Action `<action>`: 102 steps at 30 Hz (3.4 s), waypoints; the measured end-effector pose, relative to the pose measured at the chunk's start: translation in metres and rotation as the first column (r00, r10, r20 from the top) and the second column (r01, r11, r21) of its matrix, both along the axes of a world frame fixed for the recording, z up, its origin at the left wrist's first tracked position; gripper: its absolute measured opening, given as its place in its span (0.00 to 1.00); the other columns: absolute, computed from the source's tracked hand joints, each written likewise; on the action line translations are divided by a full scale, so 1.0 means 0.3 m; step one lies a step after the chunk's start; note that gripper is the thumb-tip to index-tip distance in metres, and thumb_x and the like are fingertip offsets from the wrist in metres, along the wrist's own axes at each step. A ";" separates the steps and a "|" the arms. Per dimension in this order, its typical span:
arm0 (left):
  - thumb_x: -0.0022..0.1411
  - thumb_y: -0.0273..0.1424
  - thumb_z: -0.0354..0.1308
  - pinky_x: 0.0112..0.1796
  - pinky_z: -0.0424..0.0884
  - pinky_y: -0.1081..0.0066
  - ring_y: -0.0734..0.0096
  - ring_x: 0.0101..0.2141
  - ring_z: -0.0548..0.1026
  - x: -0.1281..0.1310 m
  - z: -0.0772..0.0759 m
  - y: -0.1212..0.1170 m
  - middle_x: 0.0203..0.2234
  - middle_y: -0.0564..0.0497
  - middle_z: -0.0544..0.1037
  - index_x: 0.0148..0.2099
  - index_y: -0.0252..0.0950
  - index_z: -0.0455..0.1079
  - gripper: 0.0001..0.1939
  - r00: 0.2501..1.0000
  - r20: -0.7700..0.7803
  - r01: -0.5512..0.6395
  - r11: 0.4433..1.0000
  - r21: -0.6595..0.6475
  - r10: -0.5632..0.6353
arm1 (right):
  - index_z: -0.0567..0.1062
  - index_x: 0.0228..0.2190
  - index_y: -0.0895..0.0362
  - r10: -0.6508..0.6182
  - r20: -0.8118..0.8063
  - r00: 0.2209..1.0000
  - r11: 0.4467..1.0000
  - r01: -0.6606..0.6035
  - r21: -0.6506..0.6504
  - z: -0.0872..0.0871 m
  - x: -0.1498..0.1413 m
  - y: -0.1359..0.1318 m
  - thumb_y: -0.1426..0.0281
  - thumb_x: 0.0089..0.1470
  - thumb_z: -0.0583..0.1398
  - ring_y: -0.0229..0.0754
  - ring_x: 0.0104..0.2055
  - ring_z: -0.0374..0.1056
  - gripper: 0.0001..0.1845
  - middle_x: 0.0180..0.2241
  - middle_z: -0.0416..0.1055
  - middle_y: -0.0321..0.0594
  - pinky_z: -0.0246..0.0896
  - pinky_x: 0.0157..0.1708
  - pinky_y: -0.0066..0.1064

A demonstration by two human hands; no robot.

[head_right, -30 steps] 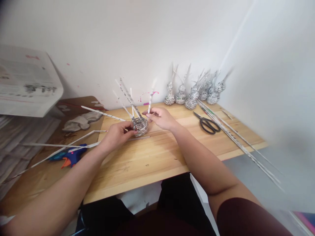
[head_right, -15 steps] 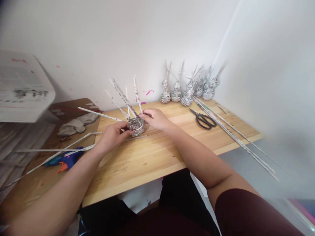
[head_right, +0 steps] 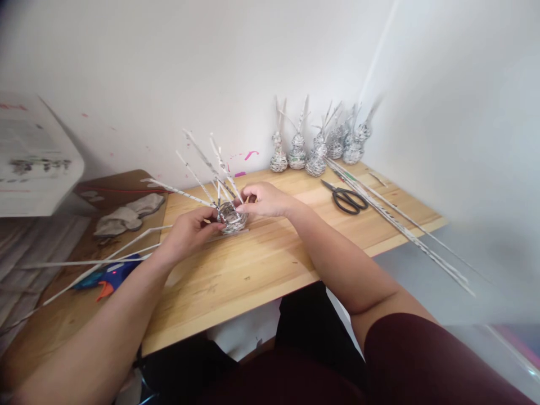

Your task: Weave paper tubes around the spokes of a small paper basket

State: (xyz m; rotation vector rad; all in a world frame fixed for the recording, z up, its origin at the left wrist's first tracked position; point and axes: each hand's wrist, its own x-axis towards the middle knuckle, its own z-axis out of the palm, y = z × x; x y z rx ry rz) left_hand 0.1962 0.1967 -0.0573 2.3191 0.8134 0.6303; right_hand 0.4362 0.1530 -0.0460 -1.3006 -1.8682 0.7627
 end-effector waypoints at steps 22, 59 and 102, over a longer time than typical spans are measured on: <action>0.60 0.31 0.59 0.34 0.63 0.71 0.69 0.30 0.71 -0.001 0.002 0.000 0.27 0.53 0.76 0.32 0.37 0.72 0.05 0.999 -0.045 0.012 0.996 0.091 -0.008 | 0.78 0.31 0.59 0.151 0.022 0.988 0.972 -0.144 -0.185 -0.003 -0.016 -0.007 0.63 0.48 0.67 0.38 0.31 0.67 0.12 0.28 0.74 0.35 0.57 0.32 0.28; 0.59 0.29 0.60 0.37 0.62 0.69 0.65 0.33 0.73 -0.017 -0.005 0.022 0.28 0.52 0.78 0.31 0.37 0.73 0.04 0.997 -0.073 0.036 0.991 0.127 -0.027 | 0.78 0.33 0.60 -0.019 -0.222 0.975 0.983 -0.023 -0.183 -0.025 -0.033 0.013 0.60 0.52 0.67 0.35 0.25 0.67 0.15 0.23 0.72 0.34 0.63 0.27 0.27; 0.59 0.20 0.55 0.42 0.70 0.68 0.64 0.39 0.76 0.016 -0.005 -0.027 0.37 0.48 0.78 0.47 0.37 0.74 0.15 0.999 -0.017 0.051 0.971 0.232 -0.048 | 0.75 0.22 0.57 -0.115 0.178 0.977 0.985 0.136 -0.108 -0.017 -0.154 -0.064 0.69 0.54 0.66 0.37 0.22 0.69 0.10 0.17 0.71 0.33 0.56 0.26 0.27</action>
